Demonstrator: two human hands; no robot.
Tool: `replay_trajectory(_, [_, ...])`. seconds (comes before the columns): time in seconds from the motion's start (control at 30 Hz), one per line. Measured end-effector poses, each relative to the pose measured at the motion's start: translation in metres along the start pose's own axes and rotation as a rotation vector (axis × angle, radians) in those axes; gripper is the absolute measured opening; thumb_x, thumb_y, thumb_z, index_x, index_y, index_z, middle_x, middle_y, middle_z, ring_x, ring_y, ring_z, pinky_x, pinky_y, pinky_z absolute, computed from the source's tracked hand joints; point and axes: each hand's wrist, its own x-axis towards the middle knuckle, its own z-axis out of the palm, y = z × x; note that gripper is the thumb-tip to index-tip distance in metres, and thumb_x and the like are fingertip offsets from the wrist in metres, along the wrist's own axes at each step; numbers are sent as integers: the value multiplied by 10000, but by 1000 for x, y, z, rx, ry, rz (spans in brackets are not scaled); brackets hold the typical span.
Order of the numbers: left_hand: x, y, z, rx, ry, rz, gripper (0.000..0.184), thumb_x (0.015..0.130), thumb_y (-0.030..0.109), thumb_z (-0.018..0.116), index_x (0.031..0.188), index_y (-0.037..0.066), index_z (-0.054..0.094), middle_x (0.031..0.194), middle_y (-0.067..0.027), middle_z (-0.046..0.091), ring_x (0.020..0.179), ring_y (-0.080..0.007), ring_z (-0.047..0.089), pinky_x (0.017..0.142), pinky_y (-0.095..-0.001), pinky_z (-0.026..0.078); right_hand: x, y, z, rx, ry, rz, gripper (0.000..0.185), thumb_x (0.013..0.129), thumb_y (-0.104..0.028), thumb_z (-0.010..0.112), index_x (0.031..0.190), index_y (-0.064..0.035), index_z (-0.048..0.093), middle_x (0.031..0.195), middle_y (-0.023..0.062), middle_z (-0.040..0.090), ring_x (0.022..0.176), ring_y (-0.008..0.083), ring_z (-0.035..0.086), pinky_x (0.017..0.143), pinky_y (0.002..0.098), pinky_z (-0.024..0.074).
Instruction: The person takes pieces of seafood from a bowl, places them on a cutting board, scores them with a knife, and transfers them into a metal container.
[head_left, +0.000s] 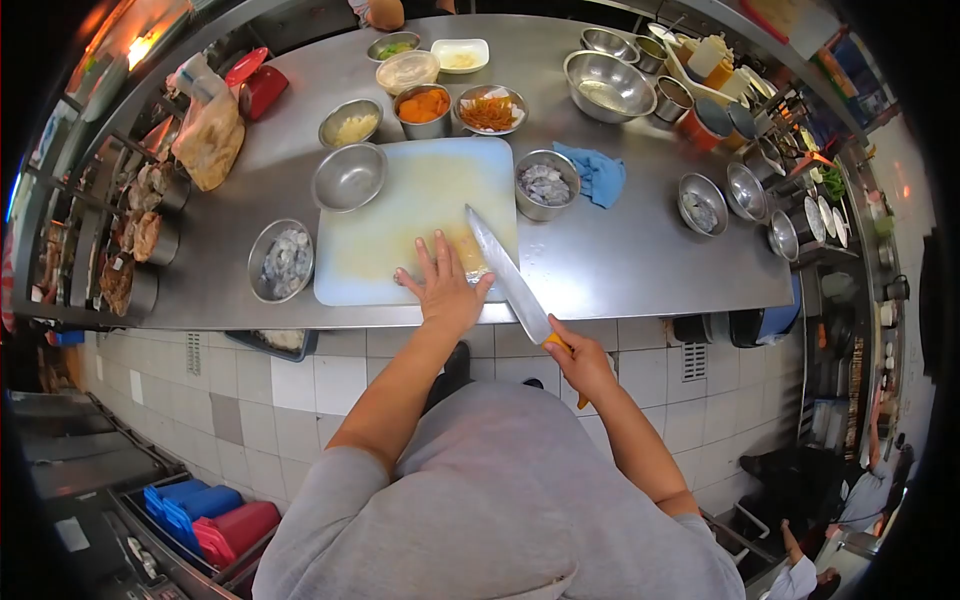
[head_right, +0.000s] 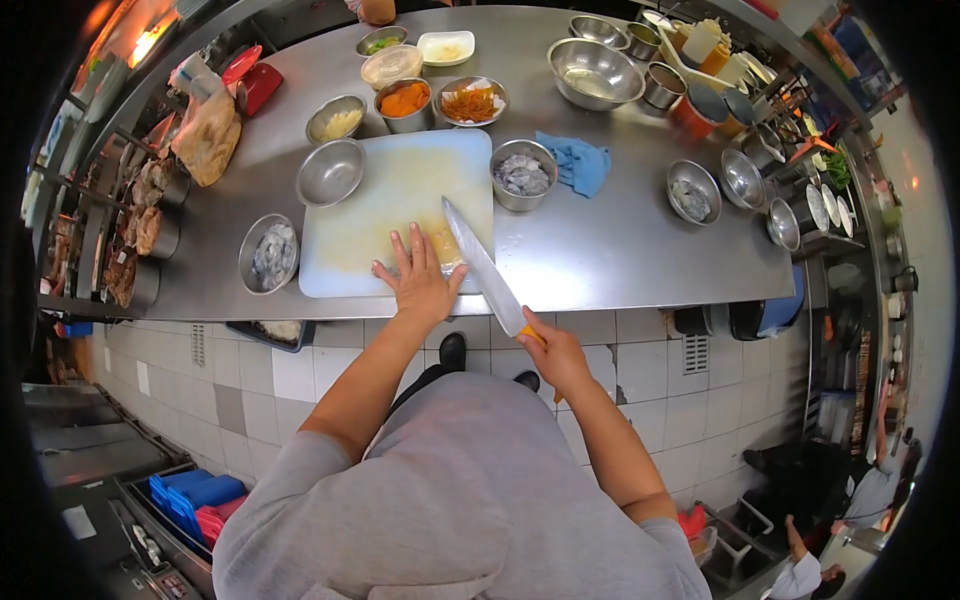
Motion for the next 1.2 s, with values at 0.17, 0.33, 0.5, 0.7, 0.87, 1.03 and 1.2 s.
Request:
replay_trajectory(0.17, [3,-4,-2,5,-37,16,1048,1061,720,409,1702,-79,188,1833,-164,-25,1663,-445,-146,1193,-842,-62,1,-19,9,-35,-152,46,530,1050,-263,747,1558,-205,610,1263,195,777,1092,272,755,978,351,556])
replay_trajectory(0.33, [8,-15,-14,-177,8,-5,1036,1058,688,456,1699,-83,191,1831,-181,-28,1666,-452,-121,1176,-856,-53,1,-37,17,28,-94,-109,560,1031,-196,778,1565,-183,609,870,46,684,750,131,601,757,311,552])
replay_trajectory(0.5, [44,-66,-80,-292,490,-22,966,1046,620,530,1683,-56,264,1818,-192,81,1670,-465,-52,1172,-860,-31,33,-147,6,-293,17,-508,572,981,-173,781,1533,-195,633,971,148,727,844,336,715,801,395,578])
replay_trajectory(0.7, [118,-171,-152,-89,-12,-172,863,1090,642,451,1653,-8,389,1737,-158,386,1673,-398,143,1203,-840,-13,102,-252,40,-660,26,-467,579,1005,-247,742,1562,-196,595,1100,168,740,986,361,727,874,443,584])
replay_trajectory(0.87, [114,-203,-126,-130,229,38,951,1060,751,380,1628,-9,438,1715,-154,424,1675,-367,156,1208,-845,-20,126,-259,56,-359,-123,-229,577,1041,-289,713,1589,-182,570,1163,188,754,1000,334,729,906,414,583])
replay_trajectory(1.03, [114,-198,-127,-101,185,256,973,1057,776,330,1676,27,370,1754,-157,357,1678,-373,146,1204,-847,-16,124,-271,53,-18,-276,27,558,1048,-275,715,1578,-156,587,1020,115,732,742,174,685,772,339,590])
replay_trajectory(1.2, [141,-193,-138,71,-83,20,849,1074,717,384,1558,48,583,1745,-174,364,1671,-453,90,1199,-855,-32,99,-231,39,-58,-62,-31,588,1030,-244,745,1577,-104,581,976,115,729,718,173,673,744,314,569])
